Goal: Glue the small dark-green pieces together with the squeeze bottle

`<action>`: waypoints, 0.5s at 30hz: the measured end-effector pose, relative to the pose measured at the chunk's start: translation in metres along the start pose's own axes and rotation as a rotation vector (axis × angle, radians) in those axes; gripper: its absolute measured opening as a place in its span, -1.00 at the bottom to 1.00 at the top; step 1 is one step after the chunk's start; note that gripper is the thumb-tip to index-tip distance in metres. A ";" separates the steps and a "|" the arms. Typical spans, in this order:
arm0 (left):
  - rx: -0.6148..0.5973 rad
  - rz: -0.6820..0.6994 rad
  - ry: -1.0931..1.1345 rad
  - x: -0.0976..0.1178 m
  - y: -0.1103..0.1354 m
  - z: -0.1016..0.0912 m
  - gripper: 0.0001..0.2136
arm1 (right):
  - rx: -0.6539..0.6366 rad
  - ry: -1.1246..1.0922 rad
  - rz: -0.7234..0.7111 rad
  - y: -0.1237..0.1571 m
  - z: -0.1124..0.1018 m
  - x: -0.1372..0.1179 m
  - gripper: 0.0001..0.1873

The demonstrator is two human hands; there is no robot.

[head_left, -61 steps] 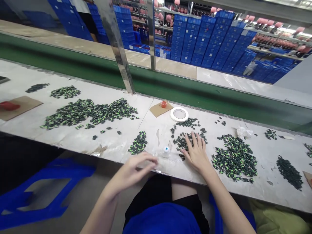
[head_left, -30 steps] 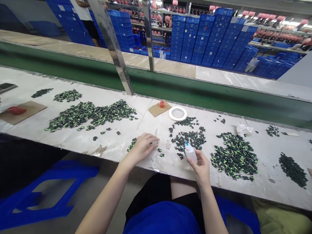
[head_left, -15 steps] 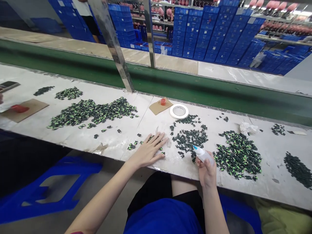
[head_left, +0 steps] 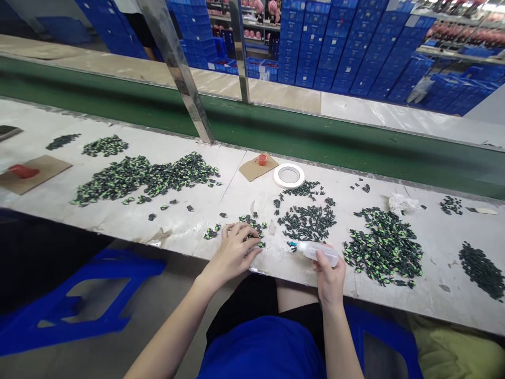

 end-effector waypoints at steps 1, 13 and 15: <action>0.007 -0.004 0.013 0.000 -0.001 0.002 -0.87 | -0.006 0.057 -0.008 0.002 0.004 -0.002 -0.66; -0.004 0.001 0.107 0.001 -0.003 0.012 -0.86 | -0.024 0.395 -0.106 0.012 0.034 -0.007 -0.60; -0.010 0.002 0.116 0.000 -0.003 0.012 -0.86 | -0.031 0.412 -0.114 0.011 0.035 -0.005 -0.60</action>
Point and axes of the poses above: each hand's wrist, its own y-axis away from the middle knuckle, its own z-axis out of the palm, x = y × z, the point moved 3 cm from there along -y, towards the middle knuckle, and after that the axes turned 8 degrees about -x, right-handed, at the moved point
